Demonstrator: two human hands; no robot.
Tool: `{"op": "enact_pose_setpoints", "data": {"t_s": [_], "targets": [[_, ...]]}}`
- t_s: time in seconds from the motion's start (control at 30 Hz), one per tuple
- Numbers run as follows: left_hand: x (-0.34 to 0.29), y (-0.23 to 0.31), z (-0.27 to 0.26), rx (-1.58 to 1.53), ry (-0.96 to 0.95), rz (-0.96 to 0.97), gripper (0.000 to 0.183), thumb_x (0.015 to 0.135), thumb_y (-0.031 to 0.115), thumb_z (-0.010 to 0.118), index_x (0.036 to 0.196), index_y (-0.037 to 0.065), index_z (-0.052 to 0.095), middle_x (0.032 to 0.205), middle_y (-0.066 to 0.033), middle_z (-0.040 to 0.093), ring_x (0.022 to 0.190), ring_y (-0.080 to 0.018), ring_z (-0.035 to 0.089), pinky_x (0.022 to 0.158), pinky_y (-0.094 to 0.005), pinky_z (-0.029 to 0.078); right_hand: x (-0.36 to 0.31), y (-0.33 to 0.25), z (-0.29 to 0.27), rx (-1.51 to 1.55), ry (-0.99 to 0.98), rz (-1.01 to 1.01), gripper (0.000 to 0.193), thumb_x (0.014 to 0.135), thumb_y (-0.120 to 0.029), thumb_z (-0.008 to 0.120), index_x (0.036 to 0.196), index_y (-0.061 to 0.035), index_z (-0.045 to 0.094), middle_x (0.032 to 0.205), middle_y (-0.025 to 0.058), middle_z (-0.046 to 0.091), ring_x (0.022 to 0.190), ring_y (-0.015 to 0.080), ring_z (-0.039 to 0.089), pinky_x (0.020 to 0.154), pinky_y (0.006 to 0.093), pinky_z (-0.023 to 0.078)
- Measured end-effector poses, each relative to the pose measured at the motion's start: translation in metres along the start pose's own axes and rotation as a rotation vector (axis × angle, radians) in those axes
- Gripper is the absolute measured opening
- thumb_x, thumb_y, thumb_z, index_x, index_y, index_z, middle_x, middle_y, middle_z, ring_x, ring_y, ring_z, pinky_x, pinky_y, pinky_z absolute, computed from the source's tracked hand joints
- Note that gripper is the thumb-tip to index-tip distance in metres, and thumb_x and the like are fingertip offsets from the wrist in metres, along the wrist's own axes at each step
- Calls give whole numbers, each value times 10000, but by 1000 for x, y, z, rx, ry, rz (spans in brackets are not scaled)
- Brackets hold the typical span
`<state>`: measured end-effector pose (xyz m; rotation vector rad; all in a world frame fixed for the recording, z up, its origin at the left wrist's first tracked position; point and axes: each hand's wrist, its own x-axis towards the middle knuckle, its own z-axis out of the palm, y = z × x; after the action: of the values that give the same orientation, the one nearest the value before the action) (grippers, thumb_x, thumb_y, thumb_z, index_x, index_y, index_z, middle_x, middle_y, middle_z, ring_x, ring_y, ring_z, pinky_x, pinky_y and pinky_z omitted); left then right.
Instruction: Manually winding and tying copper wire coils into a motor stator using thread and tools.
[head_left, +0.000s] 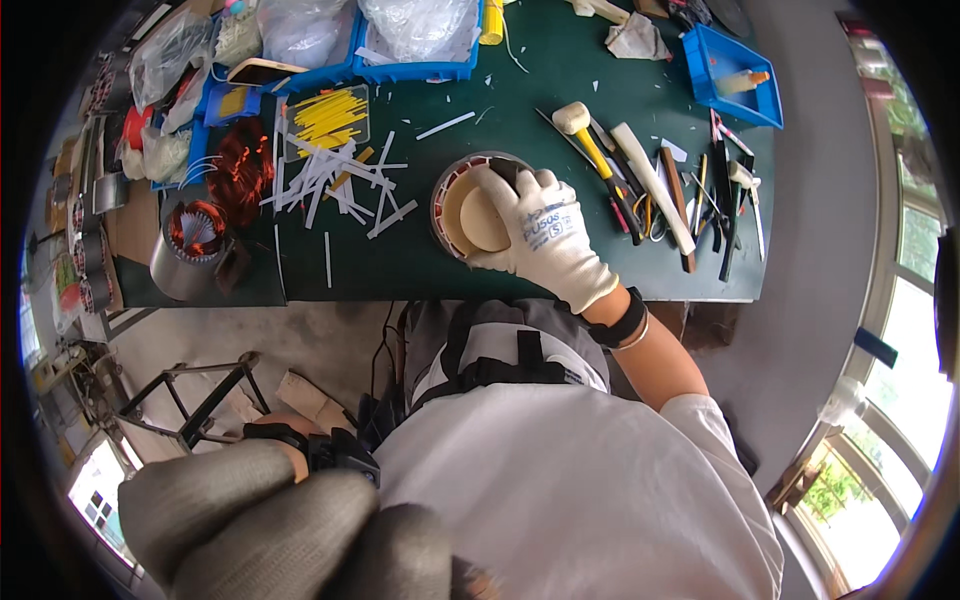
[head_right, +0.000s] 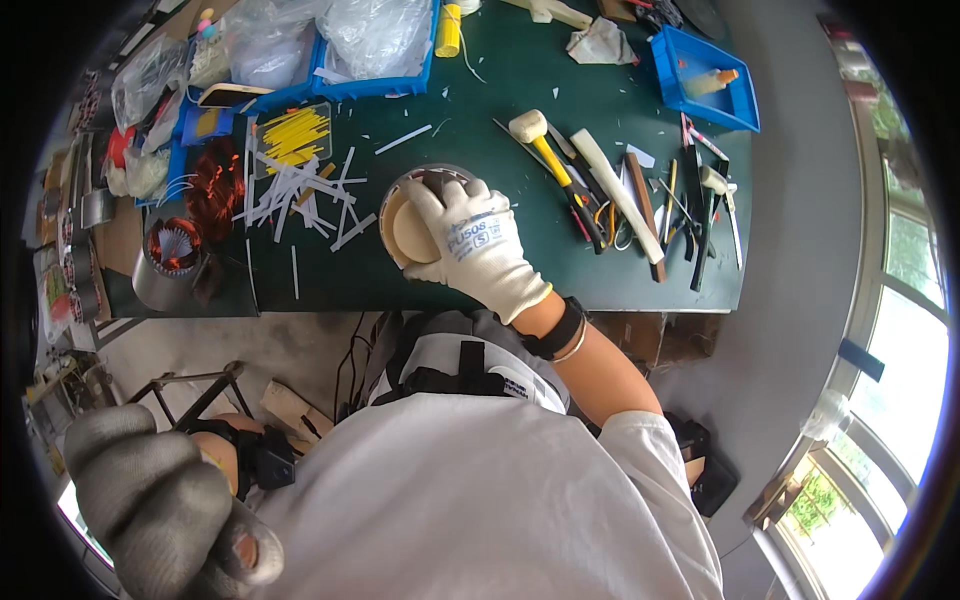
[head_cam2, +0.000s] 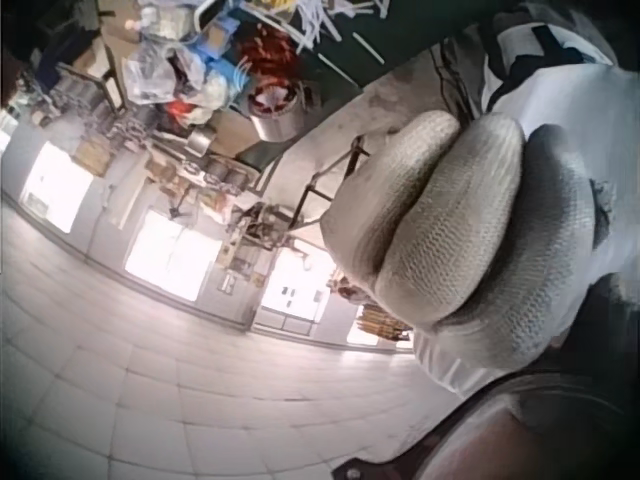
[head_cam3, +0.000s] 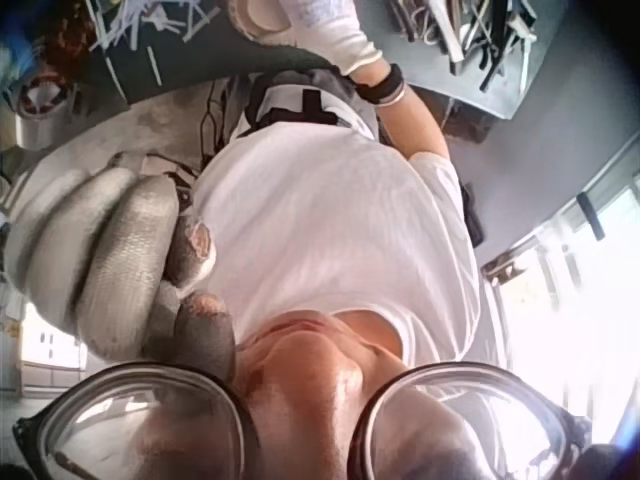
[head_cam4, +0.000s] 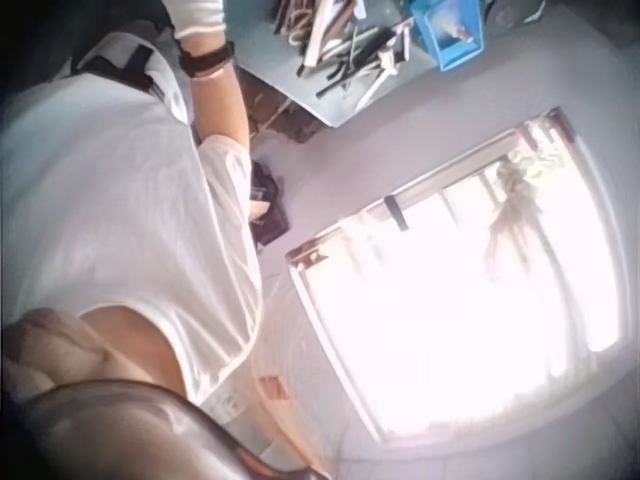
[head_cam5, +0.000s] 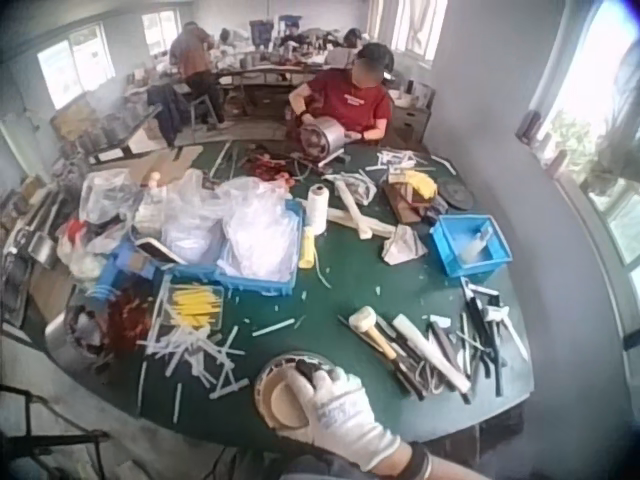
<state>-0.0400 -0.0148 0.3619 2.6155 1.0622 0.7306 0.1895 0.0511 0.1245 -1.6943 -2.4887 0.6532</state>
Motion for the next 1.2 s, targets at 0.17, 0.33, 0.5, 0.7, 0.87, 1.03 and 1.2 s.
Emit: {"op": "enact_pose_setpoints", "data": {"t_s": [0.17, 0.33, 0.5, 0.7, 0.87, 1.03, 1.2], "targets": [[-38, -72, 27, -31, 456, 268, 254, 1016, 301, 498, 1197, 144, 583, 981, -66, 601, 837, -256, 521, 689, -469, 449, 7, 16, -5, 301, 238, -59, 724, 665, -406, 848, 1251, -67, 590, 1155, 205, 628, 1056, 385, 608, 928, 480, 504], [-30, -128, 139, -335, 587, -630, 144, 931, 43, 642, 1069, 6, 628, 946, -64, 635, 800, -103, 605, 681, -263, 495, 20, 59, -58, 1161, 304, 284, 640, 781, -370, 783, 1236, 35, 590, 1128, 148, 653, 1018, 223, 644, 874, 347, 516], [-63, -164, 241, -408, 89, -825, 213, 898, 175, 673, 1066, 44, 667, 979, -135, 668, 835, -287, 663, 737, -365, 539, 118, 135, -75, 271, 525, 251, 748, 748, -483, 801, 1293, -19, 583, 1172, 187, 664, 1050, 303, 663, 915, 374, 526], [-69, -158, 263, -580, 41, -986, 216, 940, 102, 638, 1132, 5, 655, 998, -95, 670, 756, -140, 650, 704, -269, 525, 210, 224, -6, -9, 302, 459, 940, 675, -599, 806, 1388, -60, 514, 1263, 239, 598, 1157, 370, 622, 982, 415, 513], [-39, -155, 263, -445, 131, -677, 375, 880, 39, 669, 1254, 70, 649, 1236, -113, 630, 991, -190, 668, 797, -312, 557, 204, 262, 13, 126, 316, 355, 925, 719, -521, 814, 1418, -28, 464, 1249, 282, 595, 1168, 393, 611, 996, 425, 501], [-6, -156, 292, -79, -26, -478, 433, 817, 162, 753, 1242, 155, 670, 1326, -144, 601, 1089, -343, 629, 924, -419, 524, 123, 261, -28, 130, 341, 192, 517, 856, -354, 712, 1272, -62, 617, 1146, 223, 676, 997, 345, 678, 919, 399, 521], [-14, -170, 324, -86, 92, -445, 236, 828, 164, 739, 1061, 135, 716, 1067, -43, 711, 938, -279, 666, 833, -388, 549, -43, 292, 26, 94, -193, 669, 313, 878, -244, 599, 1112, -63, 702, 912, 202, 712, 806, 367, 691, 706, 461, 531]]}}
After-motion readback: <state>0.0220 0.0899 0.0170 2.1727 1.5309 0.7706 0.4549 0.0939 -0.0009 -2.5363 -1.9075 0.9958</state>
